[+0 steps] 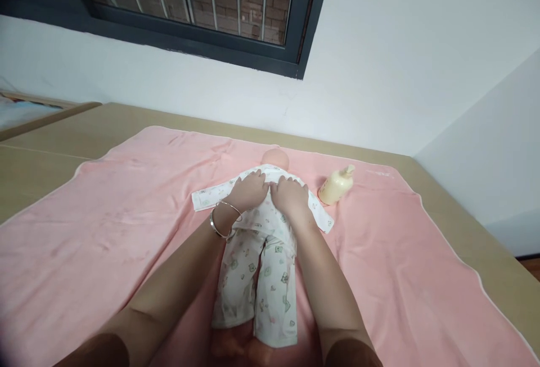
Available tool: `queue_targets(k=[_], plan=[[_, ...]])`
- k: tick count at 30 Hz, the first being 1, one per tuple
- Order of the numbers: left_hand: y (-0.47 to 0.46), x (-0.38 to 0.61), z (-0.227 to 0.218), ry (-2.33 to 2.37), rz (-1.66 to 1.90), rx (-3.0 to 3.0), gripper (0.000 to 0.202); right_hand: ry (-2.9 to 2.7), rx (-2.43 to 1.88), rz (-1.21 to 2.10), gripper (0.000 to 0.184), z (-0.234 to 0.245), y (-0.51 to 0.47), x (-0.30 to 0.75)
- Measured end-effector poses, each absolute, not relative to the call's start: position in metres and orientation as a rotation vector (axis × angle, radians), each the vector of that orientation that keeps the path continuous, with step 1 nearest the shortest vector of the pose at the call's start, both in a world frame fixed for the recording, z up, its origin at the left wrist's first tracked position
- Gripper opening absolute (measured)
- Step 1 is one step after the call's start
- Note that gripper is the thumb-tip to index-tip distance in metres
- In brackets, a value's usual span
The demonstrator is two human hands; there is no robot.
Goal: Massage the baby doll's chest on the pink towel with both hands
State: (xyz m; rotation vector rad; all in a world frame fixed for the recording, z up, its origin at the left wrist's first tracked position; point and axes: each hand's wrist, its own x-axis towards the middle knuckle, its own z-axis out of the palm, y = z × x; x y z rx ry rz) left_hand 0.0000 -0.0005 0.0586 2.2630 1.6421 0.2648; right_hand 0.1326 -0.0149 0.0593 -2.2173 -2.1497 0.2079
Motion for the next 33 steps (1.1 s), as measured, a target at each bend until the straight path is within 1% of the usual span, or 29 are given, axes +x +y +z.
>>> queue_targets(k=[4,9,14,19,25,27,30,33], plan=[[0.012,0.001,0.042,1.681,0.382,2.163,0.054,-2.061,-2.178,0.245,0.055,0.045,-0.002,0.138],[0.019,0.001,0.030,1.689,0.437,2.112,0.057,-2.008,-2.141,0.243,0.056,0.035,0.001,0.137],[0.027,0.001,0.016,1.696,0.556,2.161,0.055,-1.934,-2.146,0.214,0.059,0.030,0.002,0.132],[0.032,0.000,0.008,1.692,0.696,2.114,0.050,-1.867,-2.144,0.288,0.061,0.026,0.007,0.132],[0.027,-0.003,0.023,1.639,0.676,2.039,0.050,-1.875,-2.032,0.442,0.059,0.047,0.003,0.144],[0.025,-0.004,0.034,1.604,0.694,1.949,0.050,-1.862,-1.943,0.348,0.059,0.053,-0.001,0.142],[0.022,-0.008,0.048,1.528,0.826,1.866,0.050,-1.942,-1.834,0.170,0.060,0.051,-0.006,0.132],[0.023,-0.012,0.054,1.504,0.916,1.849,0.048,-2.096,-1.850,0.199,0.058,0.042,-0.007,0.121]])
